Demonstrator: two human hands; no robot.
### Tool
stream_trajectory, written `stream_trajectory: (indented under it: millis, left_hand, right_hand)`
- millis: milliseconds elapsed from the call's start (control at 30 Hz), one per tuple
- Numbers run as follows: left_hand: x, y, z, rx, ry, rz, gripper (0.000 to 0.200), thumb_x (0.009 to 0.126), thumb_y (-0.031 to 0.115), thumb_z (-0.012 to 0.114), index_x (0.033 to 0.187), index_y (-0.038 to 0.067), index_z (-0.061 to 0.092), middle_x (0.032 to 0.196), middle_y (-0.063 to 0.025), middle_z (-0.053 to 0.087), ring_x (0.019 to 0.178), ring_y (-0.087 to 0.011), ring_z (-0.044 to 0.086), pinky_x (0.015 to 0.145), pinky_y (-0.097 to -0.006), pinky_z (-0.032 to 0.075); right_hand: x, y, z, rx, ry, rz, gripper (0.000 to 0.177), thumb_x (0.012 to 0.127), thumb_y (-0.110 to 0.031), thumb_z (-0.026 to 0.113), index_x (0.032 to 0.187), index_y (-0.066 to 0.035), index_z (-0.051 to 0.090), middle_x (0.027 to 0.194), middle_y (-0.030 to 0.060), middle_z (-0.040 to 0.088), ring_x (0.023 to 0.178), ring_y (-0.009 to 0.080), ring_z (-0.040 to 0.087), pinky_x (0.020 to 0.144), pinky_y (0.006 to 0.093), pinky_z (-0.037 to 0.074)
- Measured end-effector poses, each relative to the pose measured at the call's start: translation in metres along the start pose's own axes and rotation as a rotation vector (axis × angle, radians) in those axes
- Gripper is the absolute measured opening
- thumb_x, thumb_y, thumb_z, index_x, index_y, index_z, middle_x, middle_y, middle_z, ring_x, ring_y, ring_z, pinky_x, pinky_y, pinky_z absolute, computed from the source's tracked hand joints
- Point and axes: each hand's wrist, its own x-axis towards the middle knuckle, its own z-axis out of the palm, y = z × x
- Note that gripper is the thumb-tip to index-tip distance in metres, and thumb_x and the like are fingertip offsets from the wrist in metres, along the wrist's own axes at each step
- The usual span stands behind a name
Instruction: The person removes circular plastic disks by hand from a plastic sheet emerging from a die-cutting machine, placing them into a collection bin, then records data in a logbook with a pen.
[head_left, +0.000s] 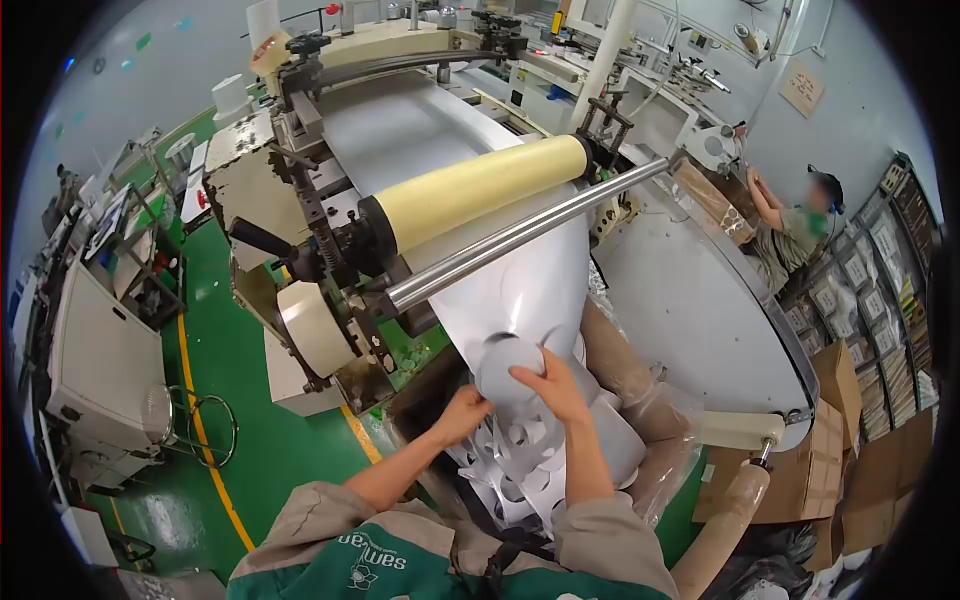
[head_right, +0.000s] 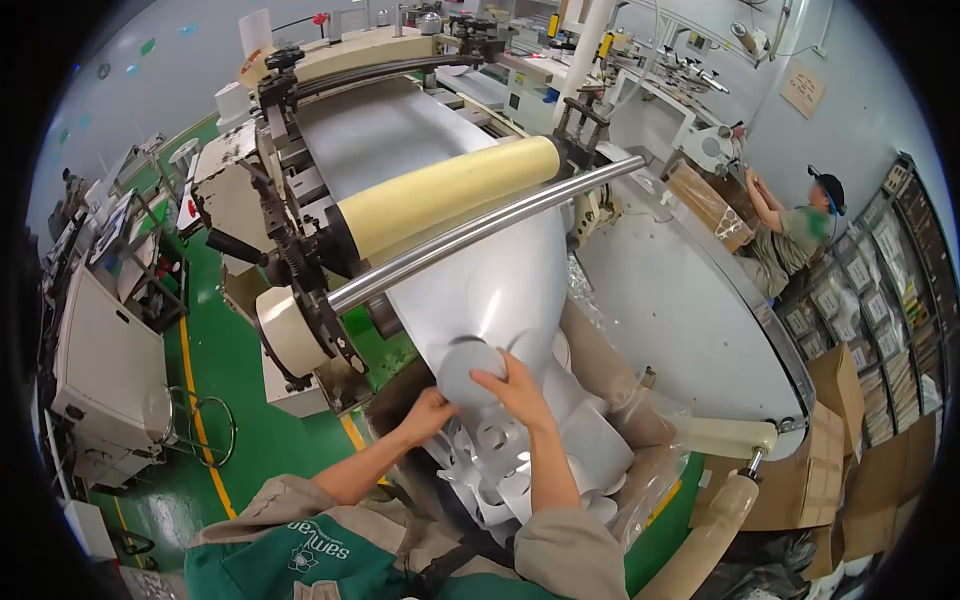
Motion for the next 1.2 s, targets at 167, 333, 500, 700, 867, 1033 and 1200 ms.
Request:
stream_trajectory:
  millis: [167,333,500,700,867,1033,1200]
  left_hand:
    - [-0.024,0.038,0.025,-0.279,0.018,0.045,0.040,0.079,0.008,0.053,0.117,0.000,0.047,0.105,-0.0031,0.055,0.097,-0.0136,0.051,0.084,-0.0277,0.041]
    - [-0.016,0.033,0.018,-0.482,-0.139,-0.155,0.049,0.083,0.023,0.051,0.125,0.004,0.035,0.110,-0.0064,0.053,0.106,-0.0182,0.049,0.091,-0.0296,0.037]
    - [0.004,0.055,-0.010,-0.471,0.335,-0.057,0.070,0.080,0.038,0.059,0.129,0.003,0.025,0.123,-0.0082,0.043,0.111,-0.0178,0.043,0.091,-0.0356,0.035]
    - [0.043,0.048,-0.024,-0.439,0.369,0.121,0.032,0.080,0.025,0.062,0.099,0.000,0.058,0.093,-0.0044,0.060,0.084,-0.0124,0.053,0.078,-0.0267,0.040]
    - [0.006,0.019,0.003,-0.375,0.079,-0.151,0.030,0.084,0.021,0.057,0.107,0.001,0.053,0.100,-0.0043,0.059,0.090,-0.0141,0.055,0.080,-0.0279,0.043]
    - [0.008,0.061,-0.010,-0.485,0.310,0.055,0.037,0.081,0.025,0.060,0.108,0.003,0.051,0.096,-0.0026,0.057,0.086,-0.0096,0.054,0.075,-0.0248,0.043]
    - [0.052,0.068,-0.041,-0.502,0.453,0.135,0.023,0.079,0.022,0.064,0.089,0.003,0.058,0.068,0.0029,0.055,0.049,-0.0026,0.039,0.042,-0.0211,0.024]
  right_hand:
    - [-0.026,0.023,-0.004,0.164,0.111,0.042,0.038,0.078,-0.015,0.064,0.110,0.002,0.052,0.105,0.0090,0.058,0.095,0.0151,0.054,0.084,0.0273,0.042]
    - [-0.034,0.034,-0.013,0.277,0.146,-0.008,0.034,0.077,-0.008,0.064,0.107,0.001,0.052,0.101,0.0075,0.058,0.095,0.0147,0.053,0.084,0.0292,0.042]
    - [-0.064,0.090,-0.065,0.827,0.547,-0.105,0.046,0.081,-0.002,0.057,0.122,0.000,0.036,0.113,0.0100,0.051,0.101,0.0222,0.053,0.089,0.0374,0.044]
    - [-0.031,-0.001,-0.040,0.403,0.371,-0.218,0.047,0.078,0.004,0.055,0.121,-0.001,0.039,0.115,0.0119,0.049,0.103,0.0219,0.050,0.091,0.0351,0.041]
    - [-0.004,0.000,-0.023,0.028,0.005,0.168,0.041,0.074,-0.010,0.066,0.109,0.004,0.052,0.098,0.0091,0.060,0.091,0.0167,0.056,0.080,0.0266,0.043]
    - [-0.057,0.108,-0.059,0.846,0.372,0.101,0.035,0.079,-0.013,0.064,0.110,0.000,0.052,0.105,0.0085,0.057,0.097,0.0195,0.055,0.085,0.0330,0.044]
    - [-0.054,0.086,-0.058,0.933,0.591,-0.041,0.037,0.082,-0.013,0.060,0.115,-0.003,0.047,0.111,0.0085,0.055,0.103,0.0222,0.053,0.089,0.0375,0.043]
